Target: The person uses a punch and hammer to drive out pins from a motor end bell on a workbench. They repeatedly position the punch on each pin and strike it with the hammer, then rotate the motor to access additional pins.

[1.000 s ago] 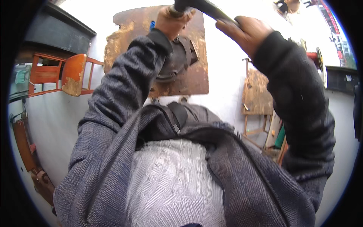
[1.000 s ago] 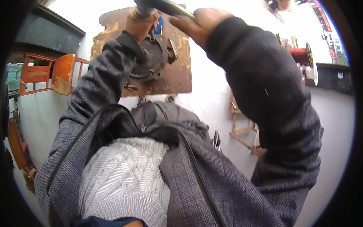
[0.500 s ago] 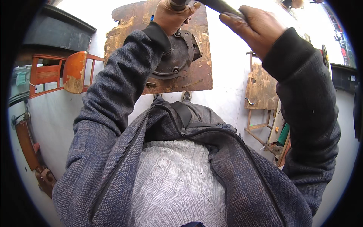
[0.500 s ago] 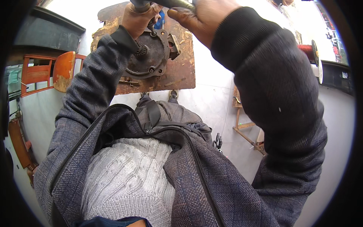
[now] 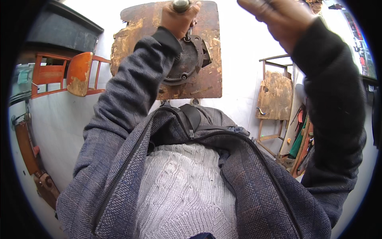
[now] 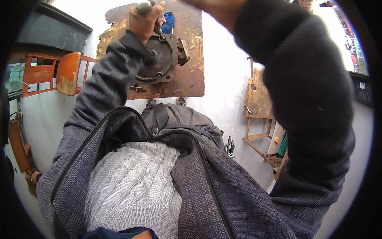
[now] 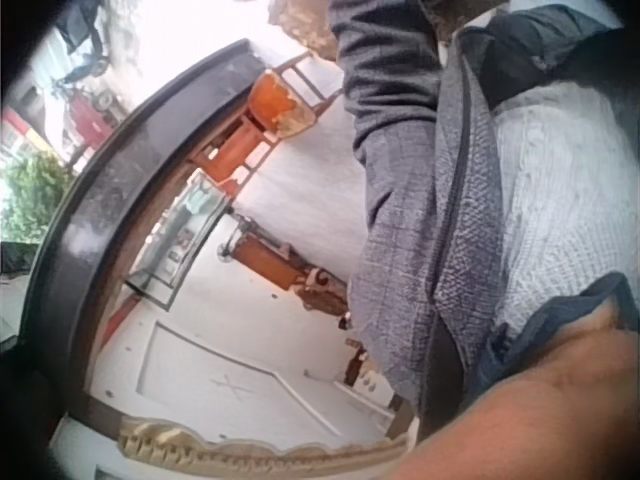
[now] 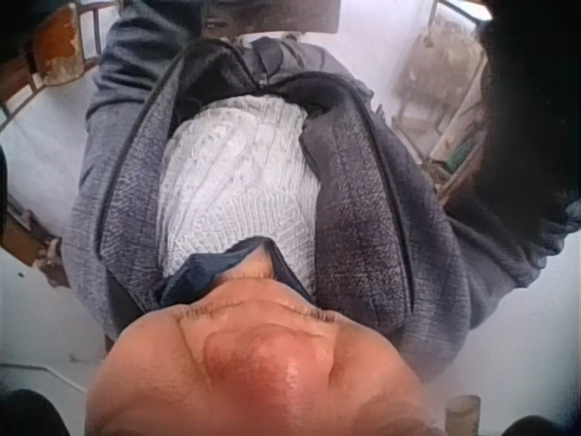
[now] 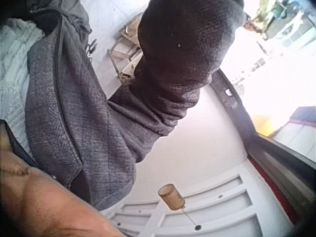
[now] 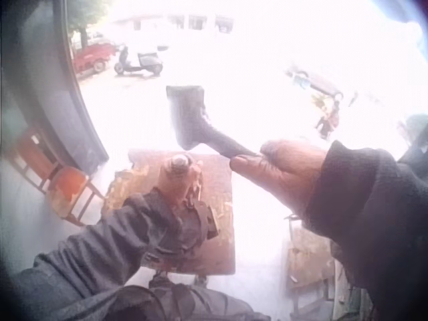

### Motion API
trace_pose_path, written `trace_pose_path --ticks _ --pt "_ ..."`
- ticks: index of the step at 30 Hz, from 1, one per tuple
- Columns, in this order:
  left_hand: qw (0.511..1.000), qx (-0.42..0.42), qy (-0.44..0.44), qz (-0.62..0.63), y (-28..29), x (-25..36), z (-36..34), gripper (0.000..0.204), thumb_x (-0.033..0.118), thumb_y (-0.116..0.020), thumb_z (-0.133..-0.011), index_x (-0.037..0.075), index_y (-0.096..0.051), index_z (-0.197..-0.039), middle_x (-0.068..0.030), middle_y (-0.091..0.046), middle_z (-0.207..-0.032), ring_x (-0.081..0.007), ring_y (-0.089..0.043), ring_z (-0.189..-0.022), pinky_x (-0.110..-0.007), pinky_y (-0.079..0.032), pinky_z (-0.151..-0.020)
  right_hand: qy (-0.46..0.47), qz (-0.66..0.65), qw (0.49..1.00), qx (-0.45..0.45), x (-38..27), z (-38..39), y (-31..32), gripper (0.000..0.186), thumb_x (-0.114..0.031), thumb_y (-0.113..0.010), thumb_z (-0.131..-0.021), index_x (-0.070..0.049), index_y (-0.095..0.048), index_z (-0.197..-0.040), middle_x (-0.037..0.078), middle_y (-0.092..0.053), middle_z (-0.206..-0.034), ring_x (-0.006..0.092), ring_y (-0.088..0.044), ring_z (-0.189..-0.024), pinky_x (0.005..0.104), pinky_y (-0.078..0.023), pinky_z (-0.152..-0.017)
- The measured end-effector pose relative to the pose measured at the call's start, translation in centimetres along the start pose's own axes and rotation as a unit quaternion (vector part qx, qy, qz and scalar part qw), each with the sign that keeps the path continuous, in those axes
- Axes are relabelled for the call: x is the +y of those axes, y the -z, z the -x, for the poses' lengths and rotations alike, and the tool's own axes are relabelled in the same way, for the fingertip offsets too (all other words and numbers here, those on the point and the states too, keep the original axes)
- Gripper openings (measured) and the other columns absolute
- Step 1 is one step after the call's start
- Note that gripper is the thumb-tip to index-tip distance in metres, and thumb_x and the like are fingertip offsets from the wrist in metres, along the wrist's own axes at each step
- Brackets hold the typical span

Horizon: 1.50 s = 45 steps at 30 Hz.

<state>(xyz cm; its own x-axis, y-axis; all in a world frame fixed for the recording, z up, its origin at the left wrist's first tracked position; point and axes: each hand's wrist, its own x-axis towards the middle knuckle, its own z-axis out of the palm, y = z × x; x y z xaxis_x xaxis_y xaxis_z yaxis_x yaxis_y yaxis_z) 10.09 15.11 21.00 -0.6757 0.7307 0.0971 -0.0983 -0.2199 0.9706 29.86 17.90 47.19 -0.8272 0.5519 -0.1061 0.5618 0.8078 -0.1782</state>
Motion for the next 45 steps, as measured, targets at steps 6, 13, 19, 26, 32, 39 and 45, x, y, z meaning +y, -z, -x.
trace_pose_path --ticks 6,13,19,26,32,39,45 --pt "0.999 -0.021 0.002 -0.045 1.0 -0.2 -1.1 0.018 0.013 -0.067 -0.094 0.008 -0.062 -0.078 -0.0015 -0.061 -0.063 -0.0118 -0.059 -0.053 -0.029 -0.047 -0.046 0.245 -0.002 0.958 0.146 4.0 -1.3 -0.2 0.065 -0.061 -0.048 -0.104 0.002 -0.067 -0.103 0.013 -0.063 -0.076 0.023 -0.062 -0.07 0.037 -0.05 -0.064" --pt "0.993 -0.117 0.011 -0.017 1.4 1.0 -0.5 0.011 0.015 -0.071 -0.096 0.007 -0.07 -0.088 -0.002 -0.064 -0.072 -0.0129 -0.061 -0.061 -0.029 -0.051 -0.054 -0.093 -0.064 0.992 -0.048 5.3 -6.0 -7.7 0.071 -0.067 -0.048 -0.102 0.001 -0.067 -0.094 0.013 -0.06 -0.067 0.0238 -0.058 -0.06 0.0379 -0.049 -0.057" --pt "0.962 -0.2 0.11 -0.149 2.7 3.7 -2.6 0.016 0.02 -0.073 -0.097 0.007 -0.067 -0.089 -0.0031 -0.064 -0.074 -0.014 -0.062 -0.065 -0.03 -0.053 -0.061 -0.059 -0.122 0.989 -0.065 13.1 -1.1 -9.4 0.063 -0.064 -0.052 -0.102 -0.003 -0.064 -0.092 0.005 -0.048 -0.06 0.0155 -0.048 -0.053 0.0316 -0.043 -0.051" --pt "0.99 -0.075 -0.033 0.115 3.7 6.3 -4.6 0.019 0.019 -0.061 -0.102 0.011 -0.059 -0.084 -0.0002 -0.053 -0.063 -0.0162 -0.056 -0.052 -0.037 -0.057 -0.064 -0.218 -0.169 0.958 -0.074 18.5 10.5 -24.0 0.064 -0.061 -0.054 -0.101 -0.001 -0.068 -0.084 0.018 -0.067 -0.072 0.0341 -0.068 -0.068 0.0461 -0.054 -0.066" --pt "0.986 -0.095 -0.035 0.133 6.3 11.3 -0.3 0.025 0.03 -0.06 -0.104 0.012 -0.057 -0.088 -0.0001 -0.052 -0.066 -0.0166 -0.058 -0.059 -0.037 -0.054 -0.058 -0.464 -0.274 0.793 -0.284 20.2 21.5 -38.2 0.065 -0.064 -0.063 -0.092 0.0 -0.07 -0.086 0.013 -0.068 -0.066 0.0256 -0.067 -0.057 0.0423 -0.054 -0.059" --pt "0.98 -0.107 -0.024 0.166 4.0 7.8 5.7 0.023 0.03 -0.059 -0.107 0.009 -0.057 -0.097 -0.0028 -0.055 -0.074 -0.0168 -0.058 -0.054 -0.036 -0.054 -0.061 -0.406 -0.252 0.777 -0.409 22.7 26.1 -42.9 0.066 -0.063 -0.065 -0.09 0.002 -0.071 -0.088 0.013 -0.068 -0.068 0.0262 -0.068 -0.059 0.0416 -0.053 -0.058" --pt "0.983 -0.131 0.028 0.125 1.5 5.8 9.1 0.015 0.02 -0.067 -0.103 0.009 -0.058 -0.096 -0.0022 -0.055 -0.069 -0.0149 -0.057 -0.053 -0.034 -0.053 -0.056 -0.385 -0.214 0.827 -0.35 21.9 24.1 -42.0 0.066 -0.064 -0.063 -0.092 0.002 -0.071 -0.092 0.015 -0.07 -0.069 0.0289 -0.071 -0.065 0.0438 -0.055 -0.066"
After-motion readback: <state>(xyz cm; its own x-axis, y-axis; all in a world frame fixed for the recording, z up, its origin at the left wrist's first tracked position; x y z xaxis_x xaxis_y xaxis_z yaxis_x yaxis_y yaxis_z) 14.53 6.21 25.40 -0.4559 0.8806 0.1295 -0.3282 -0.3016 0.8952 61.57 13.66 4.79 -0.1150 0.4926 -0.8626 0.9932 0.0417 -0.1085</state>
